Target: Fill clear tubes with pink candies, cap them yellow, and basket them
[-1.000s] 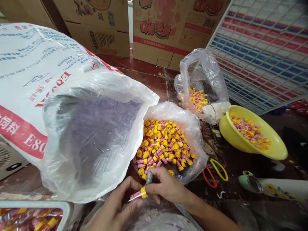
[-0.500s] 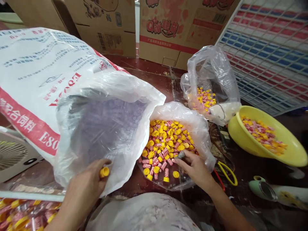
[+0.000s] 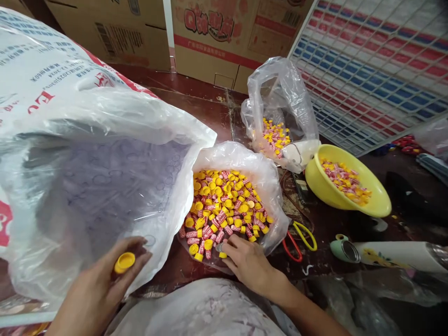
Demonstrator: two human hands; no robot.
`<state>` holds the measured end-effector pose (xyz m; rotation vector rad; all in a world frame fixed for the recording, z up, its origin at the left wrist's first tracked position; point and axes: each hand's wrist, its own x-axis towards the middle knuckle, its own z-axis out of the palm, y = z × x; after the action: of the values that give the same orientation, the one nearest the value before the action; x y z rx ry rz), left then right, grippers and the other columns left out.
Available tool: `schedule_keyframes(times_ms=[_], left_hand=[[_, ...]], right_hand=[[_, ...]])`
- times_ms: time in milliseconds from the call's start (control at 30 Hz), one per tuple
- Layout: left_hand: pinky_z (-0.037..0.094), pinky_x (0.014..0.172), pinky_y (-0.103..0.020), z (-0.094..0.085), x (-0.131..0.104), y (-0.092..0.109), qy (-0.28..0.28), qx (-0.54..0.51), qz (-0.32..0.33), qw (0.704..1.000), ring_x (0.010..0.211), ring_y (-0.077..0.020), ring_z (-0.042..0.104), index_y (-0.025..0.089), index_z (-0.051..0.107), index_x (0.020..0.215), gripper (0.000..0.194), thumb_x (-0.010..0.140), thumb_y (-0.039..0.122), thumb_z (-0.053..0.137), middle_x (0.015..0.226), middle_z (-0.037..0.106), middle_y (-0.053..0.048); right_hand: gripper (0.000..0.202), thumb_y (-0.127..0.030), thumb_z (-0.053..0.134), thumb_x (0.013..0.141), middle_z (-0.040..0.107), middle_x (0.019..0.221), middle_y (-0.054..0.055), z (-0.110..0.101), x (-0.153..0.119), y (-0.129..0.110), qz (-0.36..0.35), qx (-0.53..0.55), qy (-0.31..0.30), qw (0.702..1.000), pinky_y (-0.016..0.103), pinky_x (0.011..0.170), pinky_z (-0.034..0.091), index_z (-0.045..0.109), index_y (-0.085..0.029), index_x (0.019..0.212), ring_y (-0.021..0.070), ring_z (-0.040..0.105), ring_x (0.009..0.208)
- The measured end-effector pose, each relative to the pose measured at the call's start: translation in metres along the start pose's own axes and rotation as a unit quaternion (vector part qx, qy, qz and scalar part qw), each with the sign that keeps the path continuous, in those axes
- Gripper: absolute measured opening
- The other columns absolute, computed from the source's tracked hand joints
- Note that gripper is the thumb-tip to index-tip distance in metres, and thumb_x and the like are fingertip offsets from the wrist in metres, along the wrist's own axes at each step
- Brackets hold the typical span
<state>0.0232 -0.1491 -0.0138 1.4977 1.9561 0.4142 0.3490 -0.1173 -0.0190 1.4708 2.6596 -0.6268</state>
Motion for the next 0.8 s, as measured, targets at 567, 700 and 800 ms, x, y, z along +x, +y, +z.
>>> schedule_keyframes(times_ms=[567,700,800], left_hand=[[0.057,0.076,-0.021,0.028,-0.036,0.056,-0.177,-0.173,0.107,0.963,0.085,-0.0182,0.076,0.029,0.076,0.101,0.023,0.089,0.047,0.067,0.095,0.082,0.004],[0.058,0.075,-0.023,0.042,-0.039,0.054,-0.120,-0.155,0.107,0.975,0.084,-0.0191,0.077,0.029,0.077,0.104,0.024,0.089,0.046,0.067,0.096,0.083,0.002],[0.058,0.074,-0.021,0.042,-0.046,0.041,-0.081,-0.139,0.108,0.981,0.082,-0.0187,0.077,0.030,0.077,0.099,0.022,0.089,0.046,0.067,0.093,0.083,0.002]], right_hand=[[0.038,-0.044,0.086,0.071,0.059,0.062,-0.007,-0.015,0.018,-0.041,0.124,0.615,-0.093,0.773,0.018,0.045,0.042,0.060,-0.018,0.078,0.0077,0.052,0.047],[0.034,-0.042,0.081,0.078,0.052,0.052,-0.010,-0.005,0.030,-0.041,0.123,0.572,-0.129,0.801,0.017,0.037,0.028,0.056,-0.019,0.074,0.0055,0.042,0.040],[0.032,-0.039,0.079,0.079,0.052,0.052,-0.010,-0.003,0.037,-0.042,0.097,0.564,-0.154,0.805,0.017,0.039,0.030,0.055,-0.020,0.072,0.0058,0.043,0.040]])
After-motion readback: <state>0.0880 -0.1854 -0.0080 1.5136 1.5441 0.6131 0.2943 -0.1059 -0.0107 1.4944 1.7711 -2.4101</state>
